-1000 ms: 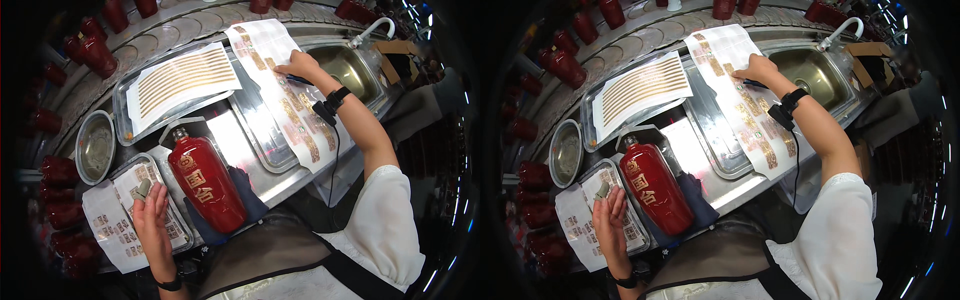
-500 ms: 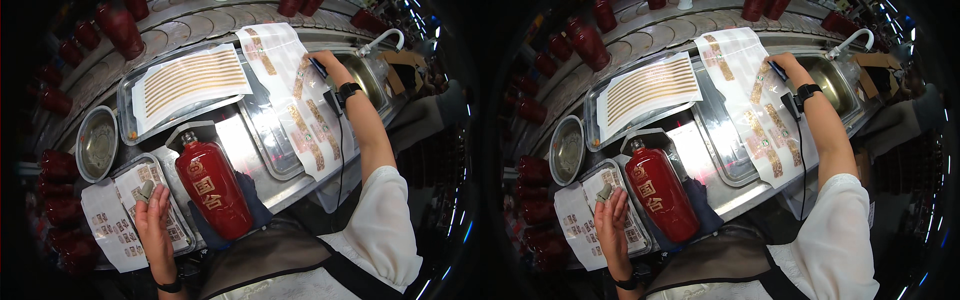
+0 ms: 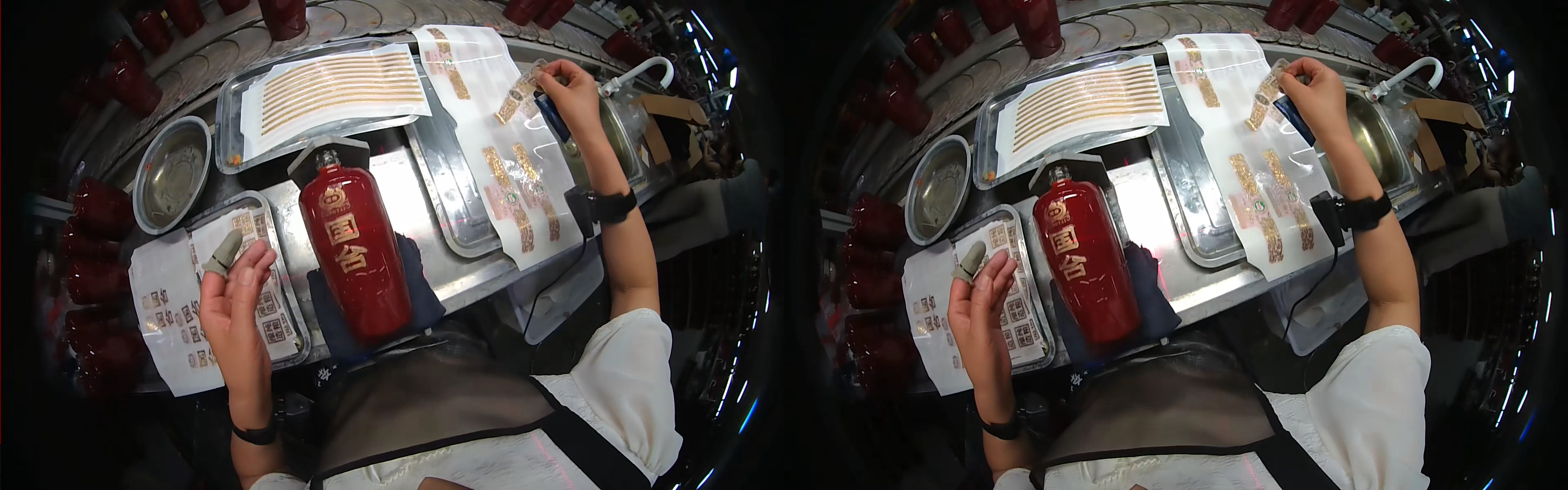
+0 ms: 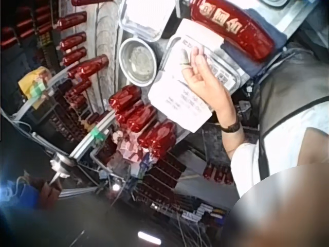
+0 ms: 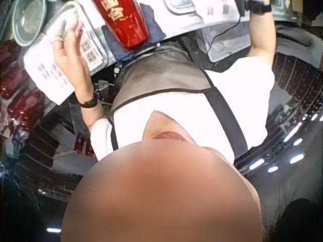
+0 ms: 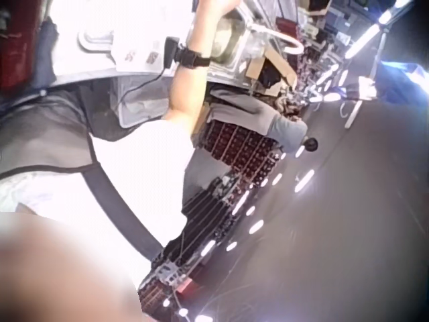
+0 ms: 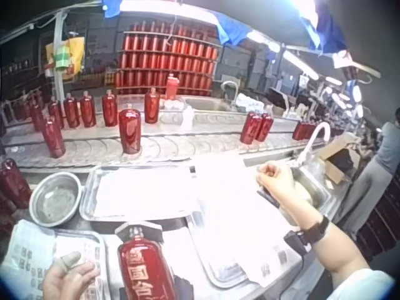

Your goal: Applying decorative and informational labels to red ceramic bottles by hand.

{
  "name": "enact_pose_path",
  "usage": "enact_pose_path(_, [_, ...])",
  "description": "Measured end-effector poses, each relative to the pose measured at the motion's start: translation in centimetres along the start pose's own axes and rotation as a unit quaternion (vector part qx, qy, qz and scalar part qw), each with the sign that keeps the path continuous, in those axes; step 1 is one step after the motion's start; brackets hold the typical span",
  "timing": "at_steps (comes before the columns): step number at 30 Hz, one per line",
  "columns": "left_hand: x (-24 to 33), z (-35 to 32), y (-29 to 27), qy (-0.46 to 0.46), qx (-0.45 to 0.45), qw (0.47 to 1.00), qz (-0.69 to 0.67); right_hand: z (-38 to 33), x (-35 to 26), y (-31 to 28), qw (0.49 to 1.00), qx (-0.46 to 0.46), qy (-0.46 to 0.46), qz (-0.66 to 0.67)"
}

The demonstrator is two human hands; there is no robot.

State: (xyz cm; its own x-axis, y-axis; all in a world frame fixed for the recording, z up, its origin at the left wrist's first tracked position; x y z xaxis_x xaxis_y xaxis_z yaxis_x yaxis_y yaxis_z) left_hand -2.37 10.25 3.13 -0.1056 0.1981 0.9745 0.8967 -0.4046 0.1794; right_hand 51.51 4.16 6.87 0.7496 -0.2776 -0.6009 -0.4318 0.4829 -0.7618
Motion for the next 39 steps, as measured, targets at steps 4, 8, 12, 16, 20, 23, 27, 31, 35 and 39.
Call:
enact_pose_path(4, [1.8, -0.1, 3.1, 0.018, -0.125, 0.992, 0.018, -5.2, -11.2, -1.2, 0.972, -0.093, -0.106, 0.189])
enact_pose_path(8, [3.9, 0.0, 6.7, 0.163, -0.198, 0.963, 0.083, -9.9, -20.4, -2.2, 0.936, -0.143, -0.141, 0.289])
enact_pose_path(12, [4.1, 0.5, 8.8, 0.195, -0.235, 0.946, 0.112, -13.4, -24.6, -1.3, 0.916, -0.166, -0.096, 0.354])
enact_pose_path(16, [2.8, -0.8, 7.2, 0.057, -0.276, 0.958, -0.046, -16.6, -24.5, 0.6, 0.865, -0.168, -0.056, 0.469])
enact_pose_path(20, [1.3, -3.7, 2.9, -0.032, -0.214, 0.976, -0.023, -21.3, -21.6, 4.6, 0.869, -0.200, 0.070, 0.446])
enact_pose_path(23, [-0.1, -4.8, 0.6, -0.060, -0.177, 0.982, 0.024, -24.1, -19.2, 7.9, 0.864, -0.222, 0.139, 0.429])
enact_pose_path(27, [-1.3, -3.6, -0.6, -0.044, -0.154, 0.987, 0.031, -24.7, -17.7, 10.1, 0.873, -0.214, 0.117, 0.423])
enact_pose_path(31, [-2.2, -1.8, -0.3, -0.043, -0.174, 0.982, 0.068, -23.9, -16.9, 10.2, 0.891, -0.198, 0.098, 0.396])
enact_pose_path(35, [-3.0, -1.0, 0.6, -0.040, -0.191, 0.979, 0.062, -23.3, -16.4, 10.4, 0.902, -0.201, 0.086, 0.372])
enact_pose_path(39, [-3.8, -0.5, 1.1, -0.048, -0.195, 0.978, 0.057, -23.0, -15.8, 11.2, 0.900, -0.195, 0.081, 0.382])
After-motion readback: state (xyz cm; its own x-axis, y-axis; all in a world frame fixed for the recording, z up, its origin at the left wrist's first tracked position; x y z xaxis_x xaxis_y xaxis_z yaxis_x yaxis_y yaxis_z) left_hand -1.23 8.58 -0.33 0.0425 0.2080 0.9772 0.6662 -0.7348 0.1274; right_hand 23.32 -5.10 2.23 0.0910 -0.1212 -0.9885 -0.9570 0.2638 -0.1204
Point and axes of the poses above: each hand's wrist, its own z-axis towards the middle knuckle, its own y-axis out of the palm, x = y × z, the point moved 6 cm from there along z, towards the middle knuckle, and after that the axes turned 13 degrees about -x, right-handed, at the moved point
